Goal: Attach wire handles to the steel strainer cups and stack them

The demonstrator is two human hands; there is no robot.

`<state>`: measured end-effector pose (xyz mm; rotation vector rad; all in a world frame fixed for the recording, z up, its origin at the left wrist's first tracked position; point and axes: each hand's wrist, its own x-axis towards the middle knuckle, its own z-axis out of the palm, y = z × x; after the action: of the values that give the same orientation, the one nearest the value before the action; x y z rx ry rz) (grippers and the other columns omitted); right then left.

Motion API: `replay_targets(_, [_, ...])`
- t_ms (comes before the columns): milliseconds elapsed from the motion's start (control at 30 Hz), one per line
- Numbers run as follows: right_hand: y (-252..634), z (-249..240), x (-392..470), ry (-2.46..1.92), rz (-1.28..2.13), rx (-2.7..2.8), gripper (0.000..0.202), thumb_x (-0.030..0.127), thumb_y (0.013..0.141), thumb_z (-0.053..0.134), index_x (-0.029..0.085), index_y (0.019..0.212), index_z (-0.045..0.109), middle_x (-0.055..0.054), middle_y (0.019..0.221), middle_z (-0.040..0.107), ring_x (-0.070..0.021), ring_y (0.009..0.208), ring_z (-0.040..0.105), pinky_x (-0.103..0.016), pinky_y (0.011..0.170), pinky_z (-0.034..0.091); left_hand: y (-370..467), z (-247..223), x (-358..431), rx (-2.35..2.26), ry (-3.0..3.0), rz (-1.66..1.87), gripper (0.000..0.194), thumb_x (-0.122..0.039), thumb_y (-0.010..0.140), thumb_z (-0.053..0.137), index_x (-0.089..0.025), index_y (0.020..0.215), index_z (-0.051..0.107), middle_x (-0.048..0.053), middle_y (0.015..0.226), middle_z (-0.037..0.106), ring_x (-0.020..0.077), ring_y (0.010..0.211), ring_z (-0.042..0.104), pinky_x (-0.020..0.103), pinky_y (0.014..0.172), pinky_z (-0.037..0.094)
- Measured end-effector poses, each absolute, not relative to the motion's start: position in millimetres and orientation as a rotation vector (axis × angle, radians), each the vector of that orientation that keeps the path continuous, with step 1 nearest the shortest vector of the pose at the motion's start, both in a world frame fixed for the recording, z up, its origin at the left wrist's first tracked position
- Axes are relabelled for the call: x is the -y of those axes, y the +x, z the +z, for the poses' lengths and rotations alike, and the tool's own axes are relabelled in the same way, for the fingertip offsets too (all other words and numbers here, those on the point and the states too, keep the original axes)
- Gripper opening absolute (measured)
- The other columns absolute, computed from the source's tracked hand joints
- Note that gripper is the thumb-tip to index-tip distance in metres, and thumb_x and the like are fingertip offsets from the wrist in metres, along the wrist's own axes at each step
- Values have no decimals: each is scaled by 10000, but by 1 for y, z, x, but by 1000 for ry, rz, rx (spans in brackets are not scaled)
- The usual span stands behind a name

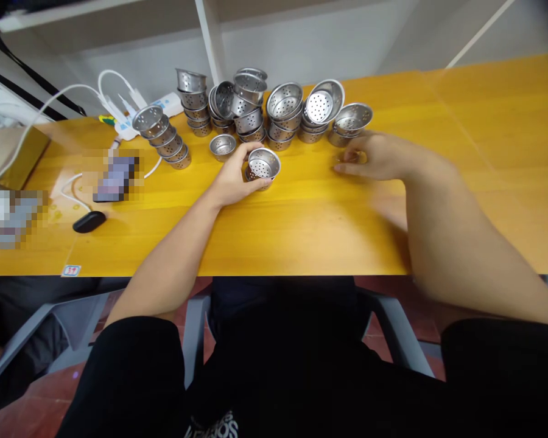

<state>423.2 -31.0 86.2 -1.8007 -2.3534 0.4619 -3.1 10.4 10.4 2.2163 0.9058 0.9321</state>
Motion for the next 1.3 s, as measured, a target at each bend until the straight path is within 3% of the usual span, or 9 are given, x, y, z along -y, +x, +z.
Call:
replay_targets(167, [421,85,29,-1867,494,2352,306,249,1166,904,258,978,662,-156,1202,798,-277,976,688,-448,941,554,-4,3,-16,-892,2146,860,974,-516,995,988,-304,1811,502,201,1902,687,460,1765,736,693,1525,608])
replay_targets(467, [420,80,26,-1864,487,2362,258,280,1130,891,254,1003,667,-179,1286,744,-298,1006,701,-473,1012,592,-4,-3,-23,-1016,2142,772,1075,-574,1114,898,-297,1963,301,217,2022,539,496,1921,557,735,1667,366])
replay_targets(667, [426,74,23,-1814,463,2369,223,372,1096,867,264,998,698,-180,1321,730,-339,1020,726,-535,1067,648,1,-3,-21,-1020,2093,748,1030,-565,1177,837,-303,1980,249,218,1987,563,498,1913,553,769,1672,328])
replay_targets(833, [423,74,23,-1832,474,2379,199,356,1096,852,256,1026,695,-206,1375,720,-336,1062,720,-538,1120,648,3,-4,-23,-1029,2088,758,1007,-542,1171,860,-298,1967,294,222,1980,573,504,1914,555,774,1672,325])
replay_targets(967, [423,74,24,-1829,456,2404,190,370,1118,833,254,1046,701,-221,1379,715,-355,1102,726,-549,1143,653,-1,-5,-26,-990,2144,806,1103,-550,1063,994,-297,1938,371,226,1982,587,510,1909,570,760,1669,373])
replay_targets(1167, [428,72,22,-1779,484,2399,188,370,1115,847,252,1062,710,-222,1389,734,-354,1125,740,-549,1153,663,-20,17,-22,-981,2187,909,1319,-844,858,1152,-350,1895,503,207,2026,539,561,1942,503,783,1655,390])
replay_targets(1233, [426,74,23,-1782,490,2401,183,350,1117,851,247,1066,708,-224,1388,749,-341,1117,732,-522,1135,647,-29,25,-26,-1019,2200,971,1246,-947,875,1088,-354,1843,573,193,1972,600,555,1912,534,777,1637,426])
replay_targets(1300, [422,77,26,-1829,482,2379,197,351,1126,851,247,1057,699,-224,1376,760,-329,1101,718,-495,1092,622,-40,27,-36,-1103,2200,1096,1039,-979,968,976,-353,1738,668,173,1878,677,523,1870,583,764,1638,435])
